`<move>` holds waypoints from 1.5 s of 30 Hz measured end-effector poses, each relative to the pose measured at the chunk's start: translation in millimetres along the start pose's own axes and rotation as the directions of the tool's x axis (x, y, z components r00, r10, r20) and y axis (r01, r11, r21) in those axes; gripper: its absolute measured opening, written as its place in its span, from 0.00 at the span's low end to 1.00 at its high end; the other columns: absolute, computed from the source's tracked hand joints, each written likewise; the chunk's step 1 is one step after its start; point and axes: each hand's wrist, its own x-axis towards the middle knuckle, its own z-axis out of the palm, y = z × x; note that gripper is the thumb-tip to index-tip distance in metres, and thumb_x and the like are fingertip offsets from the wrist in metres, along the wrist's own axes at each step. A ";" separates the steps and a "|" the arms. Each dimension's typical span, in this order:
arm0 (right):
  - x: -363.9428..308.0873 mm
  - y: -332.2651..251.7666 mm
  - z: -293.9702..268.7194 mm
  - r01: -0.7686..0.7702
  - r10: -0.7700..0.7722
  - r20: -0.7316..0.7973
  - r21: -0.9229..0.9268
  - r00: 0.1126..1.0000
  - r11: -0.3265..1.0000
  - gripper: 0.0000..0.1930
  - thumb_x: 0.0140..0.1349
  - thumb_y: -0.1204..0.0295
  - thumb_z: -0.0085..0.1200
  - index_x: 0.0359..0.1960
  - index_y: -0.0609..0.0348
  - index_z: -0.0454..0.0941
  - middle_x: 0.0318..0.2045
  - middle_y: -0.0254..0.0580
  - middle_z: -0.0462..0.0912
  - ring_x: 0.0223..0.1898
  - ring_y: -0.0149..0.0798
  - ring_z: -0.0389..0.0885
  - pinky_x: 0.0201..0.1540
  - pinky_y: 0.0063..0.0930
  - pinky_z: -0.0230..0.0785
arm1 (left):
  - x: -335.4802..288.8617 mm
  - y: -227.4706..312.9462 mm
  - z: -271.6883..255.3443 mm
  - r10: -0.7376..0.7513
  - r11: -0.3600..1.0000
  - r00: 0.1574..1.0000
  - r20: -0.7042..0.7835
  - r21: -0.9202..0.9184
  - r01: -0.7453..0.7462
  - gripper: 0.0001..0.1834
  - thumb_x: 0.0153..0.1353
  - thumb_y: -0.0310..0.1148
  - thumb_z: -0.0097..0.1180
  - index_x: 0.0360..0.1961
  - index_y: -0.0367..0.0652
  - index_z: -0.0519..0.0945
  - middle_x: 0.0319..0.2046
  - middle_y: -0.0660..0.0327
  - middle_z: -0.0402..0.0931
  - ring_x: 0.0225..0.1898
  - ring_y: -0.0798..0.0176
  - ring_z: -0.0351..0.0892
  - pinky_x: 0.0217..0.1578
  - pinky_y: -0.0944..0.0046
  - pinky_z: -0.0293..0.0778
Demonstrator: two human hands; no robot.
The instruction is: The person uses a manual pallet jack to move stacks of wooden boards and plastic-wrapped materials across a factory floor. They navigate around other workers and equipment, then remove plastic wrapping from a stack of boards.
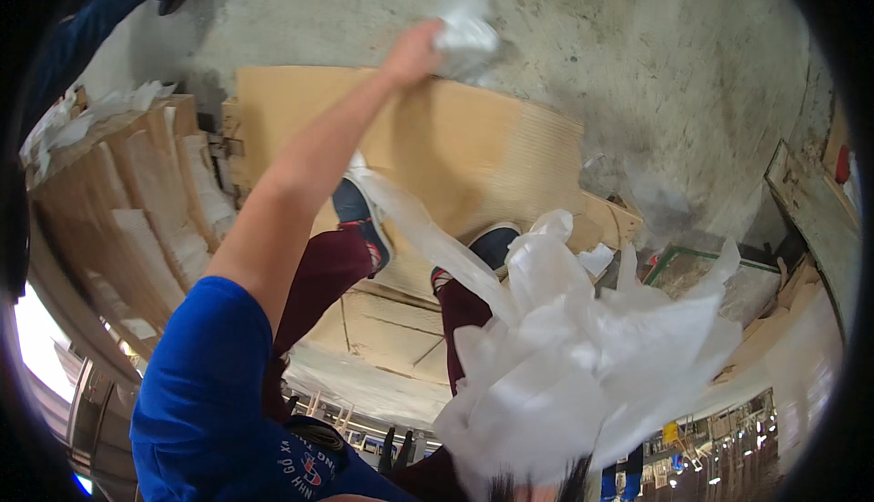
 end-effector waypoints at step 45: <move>-330.8 -377.4 581.0 0.306 -0.154 0.963 -0.082 -0.220 -0.949 0.14 0.53 0.63 0.53 0.39 0.54 0.80 0.41 0.44 0.80 0.45 0.45 0.77 0.50 0.39 0.67 | 25.6 430.9 -636.1 0.063 0.971 0.990 0.127 -0.237 -0.031 0.29 0.51 0.48 0.53 0.51 0.40 0.71 0.40 0.44 0.76 0.39 0.46 0.77 0.40 0.51 0.73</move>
